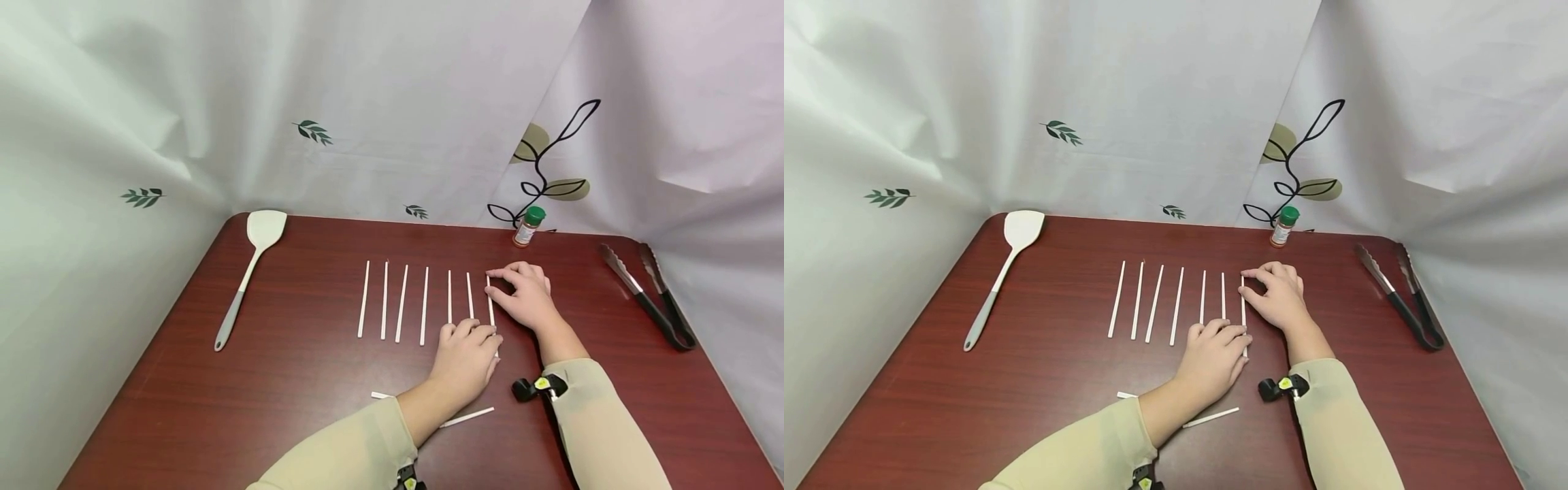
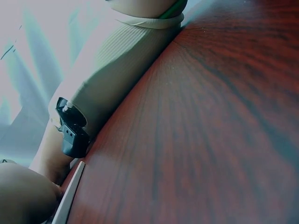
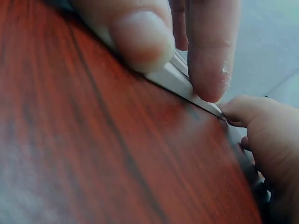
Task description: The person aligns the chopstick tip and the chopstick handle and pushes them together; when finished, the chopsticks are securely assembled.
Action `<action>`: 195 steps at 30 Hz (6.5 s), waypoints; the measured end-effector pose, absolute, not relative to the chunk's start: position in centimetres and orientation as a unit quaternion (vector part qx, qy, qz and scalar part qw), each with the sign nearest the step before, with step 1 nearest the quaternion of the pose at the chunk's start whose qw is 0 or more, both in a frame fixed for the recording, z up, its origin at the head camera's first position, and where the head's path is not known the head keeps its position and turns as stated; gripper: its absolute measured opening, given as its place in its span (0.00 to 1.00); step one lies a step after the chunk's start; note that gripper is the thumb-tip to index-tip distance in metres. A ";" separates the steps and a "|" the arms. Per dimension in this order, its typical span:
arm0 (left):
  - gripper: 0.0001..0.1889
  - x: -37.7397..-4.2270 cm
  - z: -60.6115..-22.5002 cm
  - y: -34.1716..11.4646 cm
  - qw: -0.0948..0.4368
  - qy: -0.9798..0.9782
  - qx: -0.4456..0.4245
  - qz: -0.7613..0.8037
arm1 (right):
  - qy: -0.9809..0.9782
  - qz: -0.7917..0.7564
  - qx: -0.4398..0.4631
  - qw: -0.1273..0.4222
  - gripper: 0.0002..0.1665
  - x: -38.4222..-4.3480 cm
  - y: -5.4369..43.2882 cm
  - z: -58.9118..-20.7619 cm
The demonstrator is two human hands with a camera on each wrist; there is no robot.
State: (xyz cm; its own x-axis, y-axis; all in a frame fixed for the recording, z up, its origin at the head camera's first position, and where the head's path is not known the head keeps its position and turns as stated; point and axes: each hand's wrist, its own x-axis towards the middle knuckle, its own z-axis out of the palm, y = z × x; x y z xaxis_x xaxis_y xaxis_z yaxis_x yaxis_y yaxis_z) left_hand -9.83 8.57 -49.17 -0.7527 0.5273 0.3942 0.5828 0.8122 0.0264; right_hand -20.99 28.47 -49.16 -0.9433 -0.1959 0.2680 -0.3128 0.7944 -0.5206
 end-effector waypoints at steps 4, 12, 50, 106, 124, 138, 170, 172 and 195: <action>0.15 -9.9 -49.4 8.6 0.202 -0.931 -0.294 -0.077 | -0.941 0.292 0.133 0.102 0.22 -20.9 28.4 -49.1; 0.15 -10.0 -49.6 8.7 0.213 -0.929 -0.292 -0.079 | -0.943 0.291 0.129 0.102 0.22 -21.0 28.5 -49.1; 0.19 -7.9 -48.6 2.6 0.270 -0.808 -0.458 -0.252 | -0.844 0.404 0.220 0.277 0.02 -11.7 25.2 -49.9; 0.04 -6.4 -49.6 -8.4 0.145 -0.844 -0.423 -0.298 | -0.817 0.379 0.424 0.096 0.06 -5.3 22.7 -49.3; 0.06 -4.9 -49.1 -6.8 0.118 -0.825 -0.414 -0.366 | -0.810 0.428 0.391 0.089 0.06 -4.3 21.0 -49.3; 0.06 -5.0 -49.4 -6.9 0.115 -0.820 -0.400 -0.394 | -0.815 0.456 0.348 0.081 0.16 -4.2 21.0 -49.4; 0.06 -5.4 -49.4 -6.4 0.143 -0.836 -0.386 -0.364 | -0.786 0.429 0.396 0.205 0.11 -5.0 21.1 -49.7; 0.07 -5.3 -49.3 -6.4 0.144 -0.836 -0.384 -0.366 | -0.775 0.428 0.407 0.226 0.06 -5.1 21.0 -49.8; 0.05 -5.2 -49.4 -6.4 0.133 -0.840 -0.366 -0.377 | -0.829 0.419 0.318 0.188 0.04 -4.6 21.1 -49.9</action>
